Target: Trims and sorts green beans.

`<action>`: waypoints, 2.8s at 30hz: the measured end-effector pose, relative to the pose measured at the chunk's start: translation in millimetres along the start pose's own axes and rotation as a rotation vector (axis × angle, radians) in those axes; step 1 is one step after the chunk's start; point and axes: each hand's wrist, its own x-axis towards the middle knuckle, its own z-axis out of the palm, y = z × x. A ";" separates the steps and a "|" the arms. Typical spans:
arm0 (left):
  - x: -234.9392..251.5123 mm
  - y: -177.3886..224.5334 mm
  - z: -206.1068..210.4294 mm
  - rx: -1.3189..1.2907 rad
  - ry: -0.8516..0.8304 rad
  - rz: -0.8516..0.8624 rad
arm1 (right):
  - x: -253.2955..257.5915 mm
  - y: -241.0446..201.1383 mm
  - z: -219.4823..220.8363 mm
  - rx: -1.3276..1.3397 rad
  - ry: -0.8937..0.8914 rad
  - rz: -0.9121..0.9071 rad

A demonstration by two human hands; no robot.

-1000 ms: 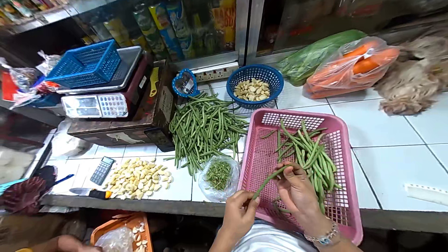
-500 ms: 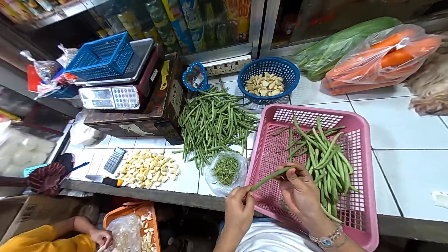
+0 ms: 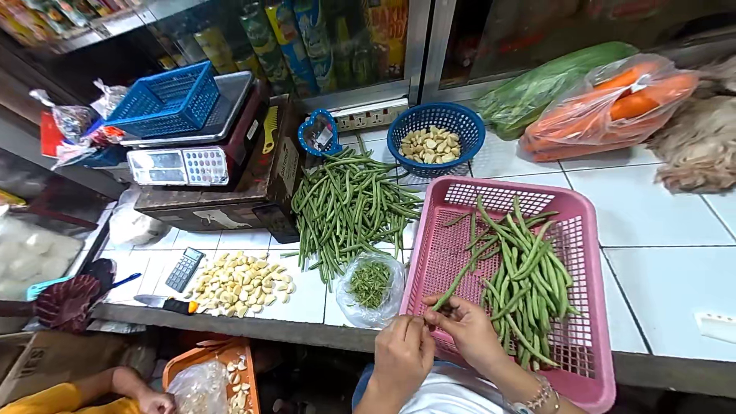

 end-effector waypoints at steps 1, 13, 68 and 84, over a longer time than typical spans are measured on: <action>0.4 -0.2 0.8 0.020 -0.014 0.023 | -0.4 0.2 -1.1 -0.046 -0.004 -0.014; 10.0 -15.8 -24.5 -0.277 -0.552 0.164 | -3.4 17.0 -46.4 -0.417 -0.363 -0.191; 20.0 54.1 21.9 -0.297 -1.138 -0.236 | -28.3 2.7 -111.0 -1.286 -0.489 -0.555; -7.9 -1.7 7.9 -0.223 0.090 -0.158 | 11.0 -37.8 -74.7 0.154 -0.298 -0.653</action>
